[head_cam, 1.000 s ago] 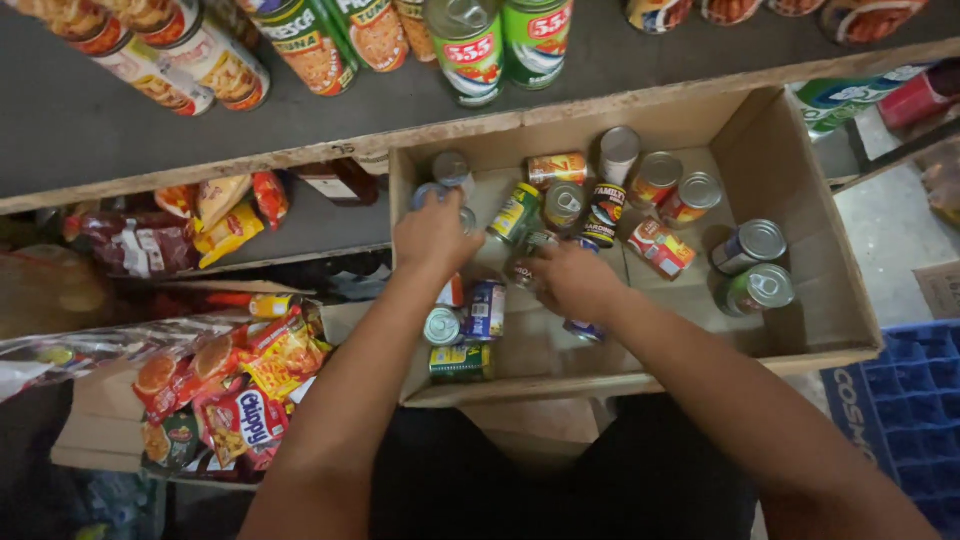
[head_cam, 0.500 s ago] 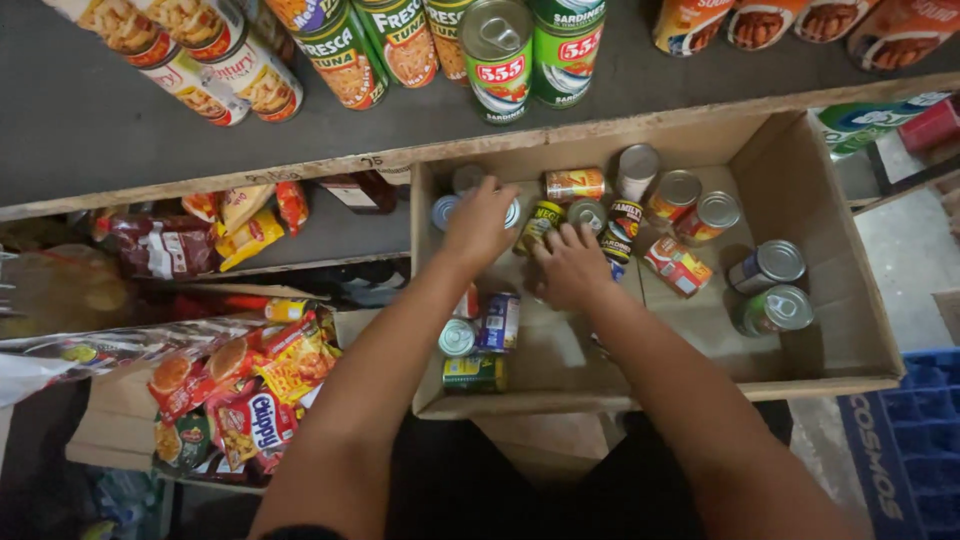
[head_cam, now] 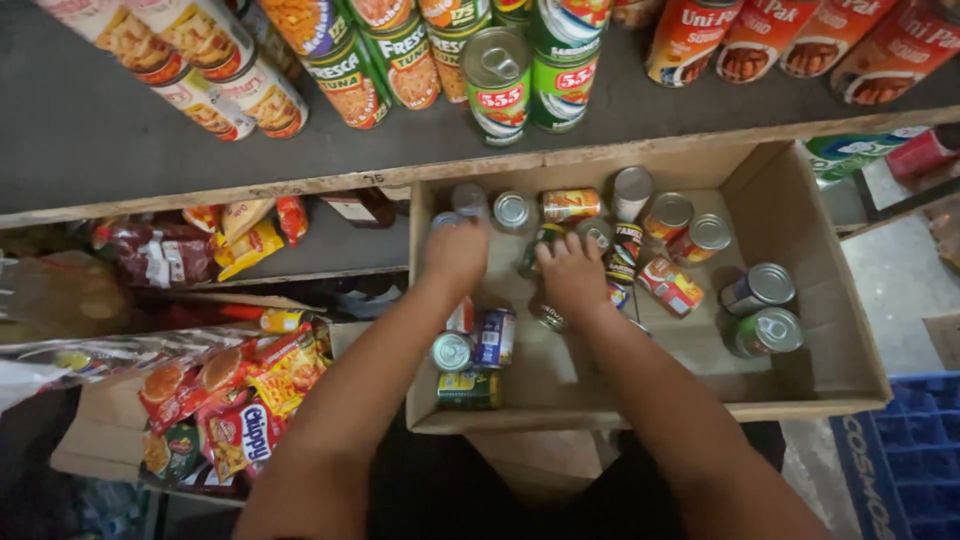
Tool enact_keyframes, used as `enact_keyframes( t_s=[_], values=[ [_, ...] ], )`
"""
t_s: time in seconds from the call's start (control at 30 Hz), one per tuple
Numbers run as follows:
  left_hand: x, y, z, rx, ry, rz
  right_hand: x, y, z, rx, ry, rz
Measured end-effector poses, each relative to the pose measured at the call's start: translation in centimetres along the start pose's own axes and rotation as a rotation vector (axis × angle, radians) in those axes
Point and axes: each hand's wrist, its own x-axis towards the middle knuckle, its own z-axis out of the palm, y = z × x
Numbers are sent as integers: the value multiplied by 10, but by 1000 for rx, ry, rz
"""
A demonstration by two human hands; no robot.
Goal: Transfer canned goods from a cardboard box on the floor to the store shelves and organize them by brand.
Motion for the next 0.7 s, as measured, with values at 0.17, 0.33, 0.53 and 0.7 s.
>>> enact_keyframes(
  t_s=[0.17, 0.33, 0.53, 0.7],
  values=[
    [-61, -9, 52, 331, -288, 38, 13, -4, 15, -228, 122, -73],
    [-70, -8, 47, 141, -61, -46, 24, 11, 59, 34, 35, 8],
    [-54, 5, -2, -79, 28, -96, 26, 20, 42, 515, 255, 248],
    [-41, 4, -17, -143, 15, -74, 55, 17, 68, 660, 597, 212]
  ],
)
